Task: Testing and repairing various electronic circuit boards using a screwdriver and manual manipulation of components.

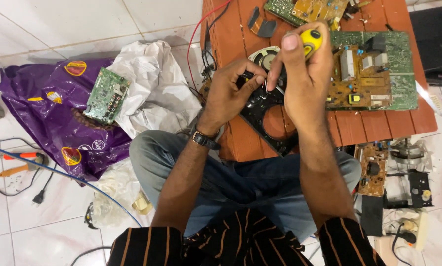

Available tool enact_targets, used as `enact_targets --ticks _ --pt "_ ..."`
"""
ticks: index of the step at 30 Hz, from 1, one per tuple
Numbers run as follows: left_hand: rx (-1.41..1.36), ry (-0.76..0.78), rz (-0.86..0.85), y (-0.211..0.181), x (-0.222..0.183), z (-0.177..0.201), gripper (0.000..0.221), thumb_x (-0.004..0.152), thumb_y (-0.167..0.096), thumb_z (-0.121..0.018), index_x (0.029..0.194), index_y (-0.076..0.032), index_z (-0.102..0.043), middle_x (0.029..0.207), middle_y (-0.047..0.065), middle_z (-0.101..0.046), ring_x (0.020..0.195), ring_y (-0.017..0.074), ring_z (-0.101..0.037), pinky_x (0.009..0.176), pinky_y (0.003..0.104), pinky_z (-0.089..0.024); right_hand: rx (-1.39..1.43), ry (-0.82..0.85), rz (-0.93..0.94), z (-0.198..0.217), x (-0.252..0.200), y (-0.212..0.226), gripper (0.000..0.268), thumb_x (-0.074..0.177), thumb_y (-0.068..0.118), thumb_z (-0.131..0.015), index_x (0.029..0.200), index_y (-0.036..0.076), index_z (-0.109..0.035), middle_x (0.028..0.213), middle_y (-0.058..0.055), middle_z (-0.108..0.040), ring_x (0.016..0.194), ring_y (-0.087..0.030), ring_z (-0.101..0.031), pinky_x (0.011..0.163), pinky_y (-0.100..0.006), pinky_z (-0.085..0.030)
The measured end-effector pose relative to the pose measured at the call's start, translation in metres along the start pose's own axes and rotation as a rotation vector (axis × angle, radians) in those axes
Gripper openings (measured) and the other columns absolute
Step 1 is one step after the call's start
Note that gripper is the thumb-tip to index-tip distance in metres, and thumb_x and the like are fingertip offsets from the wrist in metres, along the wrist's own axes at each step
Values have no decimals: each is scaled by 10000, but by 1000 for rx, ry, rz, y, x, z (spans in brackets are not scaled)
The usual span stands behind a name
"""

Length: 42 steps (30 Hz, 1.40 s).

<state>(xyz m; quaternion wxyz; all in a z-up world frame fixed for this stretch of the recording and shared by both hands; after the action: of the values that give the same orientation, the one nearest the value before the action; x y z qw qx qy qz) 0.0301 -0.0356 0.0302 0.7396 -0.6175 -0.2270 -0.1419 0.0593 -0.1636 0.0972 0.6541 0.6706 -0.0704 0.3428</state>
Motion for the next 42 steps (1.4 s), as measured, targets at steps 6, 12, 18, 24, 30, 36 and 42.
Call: enact_targets --ticks 6,12,18,24,30,36,42 --pt "-5 18 -13 0 0 0 68 928 -18 -715 955 -58 -668 899 10 -678 797 119 -603 753 258 -481 62 -22 -5 5 -5 2 211 1145 259 -482 1132 69 -393 821 -44 -454 566 -139 -516 497 -262 -462" --pt "7 17 -11 0 0 0 64 933 -11 -708 965 -53 -670 888 12 -663 773 121 -583 728 258 -463 84 -39 24 13 -10 0 240 1148 295 -473 1125 70 -393 769 -51 -467 537 -158 -512 476 -276 -462" --pt "28 -7 14 1 -1 1 51 948 -39 -700 994 -47 -679 928 24 -687 805 124 -619 770 259 -494 81 -123 53 19 -27 9 205 1164 268 -437 1121 78 -371 798 -62 -488 589 -169 -510 572 -304 -508" --pt "19 -1 47 0 -1 0 68 952 -45 -694 1020 -47 -687 941 17 -681 810 113 -619 779 241 -494 178 -169 83 38 -46 -2 220 1164 313 -439 1160 97 -402 820 -77 -530 662 -198 -566 625 -350 -572" --pt "-53 -39 93 4 -3 0 76 965 -74 -689 1037 -48 -690 918 5 -699 790 83 -623 763 218 -505 215 -182 55 45 -81 6 161 1130 230 -472 1167 91 -400 947 -119 -571 870 -272 -641 906 -457 -621" --pt "-276 -121 175 22 0 -3 161 985 -243 -738 1054 -100 -765 797 80 -754 816 86 -679 769 273 -561 135 -210 229 50 -102 5 342 1087 281 -466 1022 -49 -404 913 -330 -626 983 -486 -703 969 -627 -584" --pt "-351 -106 213 30 11 -1 178 963 -208 -745 1082 -76 -736 787 94 -757 783 100 -723 716 208 -549 237 -240 157 64 -130 -8 400 1067 306 -503 1091 -83 -412 1084 -422 -605 1187 -560 -636 934 -618 -602"
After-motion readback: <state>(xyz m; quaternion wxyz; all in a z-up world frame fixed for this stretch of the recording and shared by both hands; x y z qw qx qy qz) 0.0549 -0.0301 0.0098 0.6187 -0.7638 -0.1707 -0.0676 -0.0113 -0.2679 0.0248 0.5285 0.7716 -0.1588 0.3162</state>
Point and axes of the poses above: each hand's wrist, its own x-axis towards the middle knuckle, its own z-axis out of the back of the hand, y = z × x, the point moved 6 cm from there along x, towards the middle knuckle
